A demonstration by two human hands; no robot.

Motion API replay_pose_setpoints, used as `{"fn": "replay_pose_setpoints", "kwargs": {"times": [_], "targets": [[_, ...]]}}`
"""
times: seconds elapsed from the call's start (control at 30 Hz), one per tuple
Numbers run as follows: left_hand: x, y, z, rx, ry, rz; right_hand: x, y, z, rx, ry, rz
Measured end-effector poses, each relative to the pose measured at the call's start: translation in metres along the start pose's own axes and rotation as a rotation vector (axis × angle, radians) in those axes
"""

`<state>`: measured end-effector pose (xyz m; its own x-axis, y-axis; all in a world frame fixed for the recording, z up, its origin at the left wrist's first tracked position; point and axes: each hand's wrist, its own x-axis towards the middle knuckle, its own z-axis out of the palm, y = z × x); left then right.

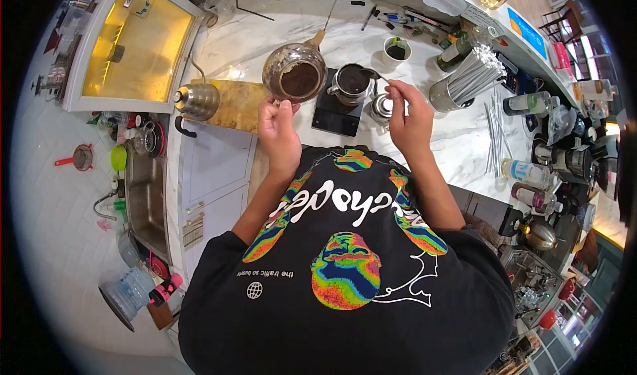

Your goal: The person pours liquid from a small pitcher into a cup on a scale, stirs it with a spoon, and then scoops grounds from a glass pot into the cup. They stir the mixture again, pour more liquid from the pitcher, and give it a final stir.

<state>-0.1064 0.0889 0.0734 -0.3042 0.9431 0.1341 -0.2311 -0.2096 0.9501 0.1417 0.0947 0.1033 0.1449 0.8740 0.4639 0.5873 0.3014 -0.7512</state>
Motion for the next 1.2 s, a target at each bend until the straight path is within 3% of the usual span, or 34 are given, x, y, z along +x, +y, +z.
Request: {"fn": "replay_pose_setpoints", "kwargs": {"times": [0.17,0.3,0.43,0.5,0.57,0.73,1.2], "targets": [[-0.005,0.003,-0.002,0.003,0.000,-0.020,0.010,-0.020,-0.015,0.123,0.087,-0.031],[-0.012,0.010,-0.002,-0.021,-0.029,0.005,0.009,-0.060,-0.028,0.478,0.059,0.120],[-0.023,0.015,-0.006,-0.004,-0.070,0.083,0.000,-0.087,-0.030,0.571,-0.039,0.050],[-0.029,0.015,-0.017,0.178,-0.144,0.195,-0.004,-0.092,-0.031,0.551,-0.088,0.051],[-0.031,0.027,-0.013,0.218,-0.167,0.277,-0.004,-0.093,-0.031,0.401,-0.193,-0.238],[-0.036,0.040,-0.011,0.257,-0.192,0.411,-0.007,-0.094,-0.022,0.320,-0.252,-0.397],[-0.038,0.041,-0.020,0.275,-0.159,0.420,-0.009,-0.094,-0.018,0.247,-0.322,-0.443]]}}
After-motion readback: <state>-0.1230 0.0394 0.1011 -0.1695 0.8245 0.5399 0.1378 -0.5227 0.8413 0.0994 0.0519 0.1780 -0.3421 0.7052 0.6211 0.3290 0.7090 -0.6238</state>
